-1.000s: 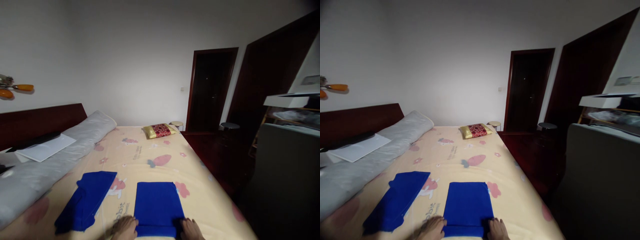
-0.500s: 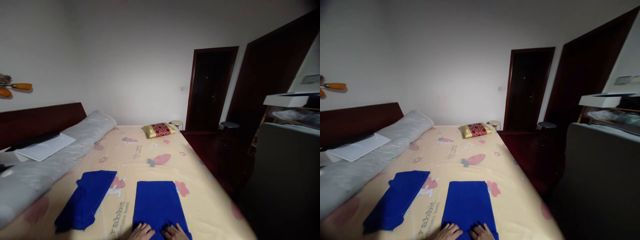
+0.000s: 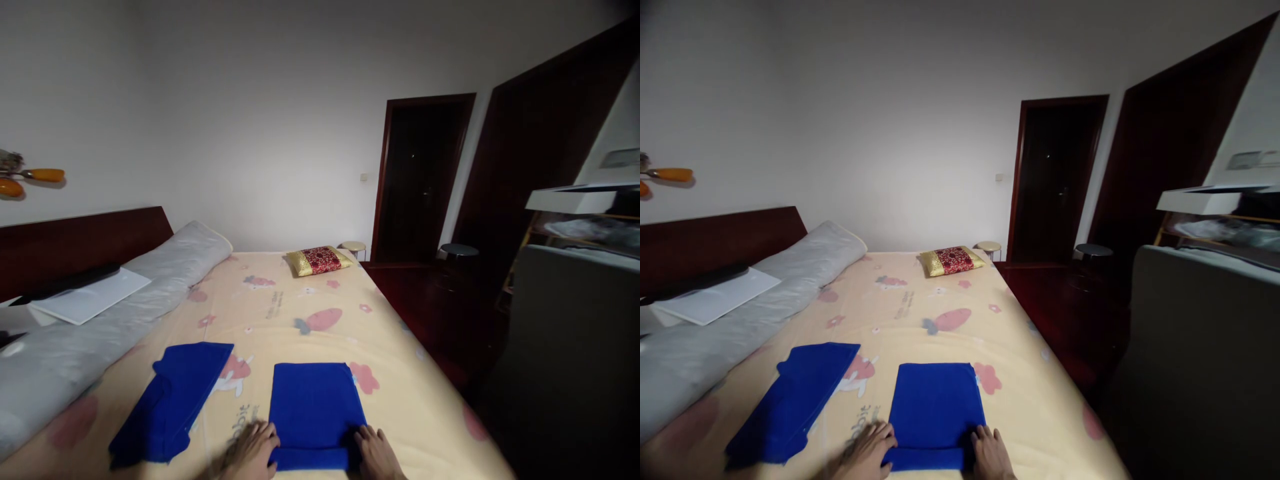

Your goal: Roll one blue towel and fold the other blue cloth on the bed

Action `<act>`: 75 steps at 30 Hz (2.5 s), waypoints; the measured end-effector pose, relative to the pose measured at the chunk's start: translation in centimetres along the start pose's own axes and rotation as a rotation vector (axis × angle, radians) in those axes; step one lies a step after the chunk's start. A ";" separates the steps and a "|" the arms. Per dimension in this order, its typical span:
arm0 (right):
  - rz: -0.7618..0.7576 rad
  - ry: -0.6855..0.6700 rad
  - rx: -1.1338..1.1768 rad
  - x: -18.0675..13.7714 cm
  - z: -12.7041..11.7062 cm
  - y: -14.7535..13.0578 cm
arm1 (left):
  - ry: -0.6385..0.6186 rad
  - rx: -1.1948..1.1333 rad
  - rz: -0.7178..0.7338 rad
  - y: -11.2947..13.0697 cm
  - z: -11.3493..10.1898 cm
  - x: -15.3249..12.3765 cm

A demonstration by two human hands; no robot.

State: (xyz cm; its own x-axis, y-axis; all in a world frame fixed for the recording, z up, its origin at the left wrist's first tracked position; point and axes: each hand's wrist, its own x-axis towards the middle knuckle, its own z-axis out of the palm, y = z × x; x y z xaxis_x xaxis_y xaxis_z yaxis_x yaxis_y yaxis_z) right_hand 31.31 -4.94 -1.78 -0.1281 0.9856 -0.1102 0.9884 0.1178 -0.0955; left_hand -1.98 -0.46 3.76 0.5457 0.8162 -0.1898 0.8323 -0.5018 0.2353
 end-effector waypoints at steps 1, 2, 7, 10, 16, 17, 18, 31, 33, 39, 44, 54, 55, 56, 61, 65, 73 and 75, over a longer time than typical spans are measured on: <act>-0.001 0.000 0.003 0.0 0.0 0.0 | -0.001 0.014 -0.002 0.1 -0.1 0.0; -0.004 0.003 0.010 0.0 0.0 0.1 | -0.010 0.021 0.000 0.2 -0.1 0.1; 0.012 0.025 0.046 0.0 1.7 0.7 | -0.111 0.018 -0.086 0.6 -0.3 0.2; 0.042 0.030 0.036 -0.1 3.0 1.2 | -0.173 0.022 -0.181 0.6 -0.3 0.2; -0.018 0.067 -0.010 0.3 3.1 0.7 | -0.140 0.036 -0.072 0.9 0.9 0.5; -0.048 0.068 -0.011 0.3 2.8 0.2 | -0.130 0.025 -0.043 1.3 1.5 0.7; -0.097 0.076 0.003 0.4 2.6 -0.5 | -0.131 0.007 -0.016 1.8 2.1 1.1; -0.246 0.094 0.190 -0.1 2.7 0.8 | -0.112 -0.028 0.115 0.1 3.2 1.4; -0.115 0.080 0.206 0.1 2.2 1.7 | -0.007 0.014 0.025 -1.5 2.7 0.8; -0.135 0.096 0.235 0.1 0.7 0.5 | 0.141 0.035 0.027 -1.3 3.0 1.2; -0.446 -0.011 0.325 -0.5 0.8 -1.2 | -0.060 -0.040 0.327 2.1 4.4 2.4; -0.006 0.020 0.177 -0.4 -0.1 1.4 | 0.064 0.036 0.036 -1.8 2.8 0.7; 0.008 0.029 0.159 -0.4 -0.4 1.5 | 0.125 0.064 0.008 -2.2 2.7 0.6; 0.008 0.041 0.144 -0.4 -0.6 1.4 | 0.188 0.090 -0.013 -2.4 2.7 0.6; -0.114 0.087 0.194 -0.1 -0.3 0.2 | 0.304 0.095 0.082 -0.7 2.8 1.1; -0.215 0.008 0.280 -0.2 0.5 -0.1 | 0.034 0.005 0.234 1.6 3.0 1.4; 0.030 -0.005 0.199 -0.7 -1.0 2.0 | -0.235 -0.026 0.232 2.1 3.5 2.1; -0.032 0.047 0.189 -0.6 -1.4 1.5 | -0.202 -0.022 0.250 1.9 3.7 2.1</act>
State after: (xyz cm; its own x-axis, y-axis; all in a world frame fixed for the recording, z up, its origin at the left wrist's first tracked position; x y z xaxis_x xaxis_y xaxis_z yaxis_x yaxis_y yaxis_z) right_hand 33.02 -5.22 -0.52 -0.1511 0.9868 -0.0579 0.9506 0.1289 -0.2824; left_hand 1.15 -0.77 0.26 0.7428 0.5943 -0.3083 0.6693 -0.6713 0.3186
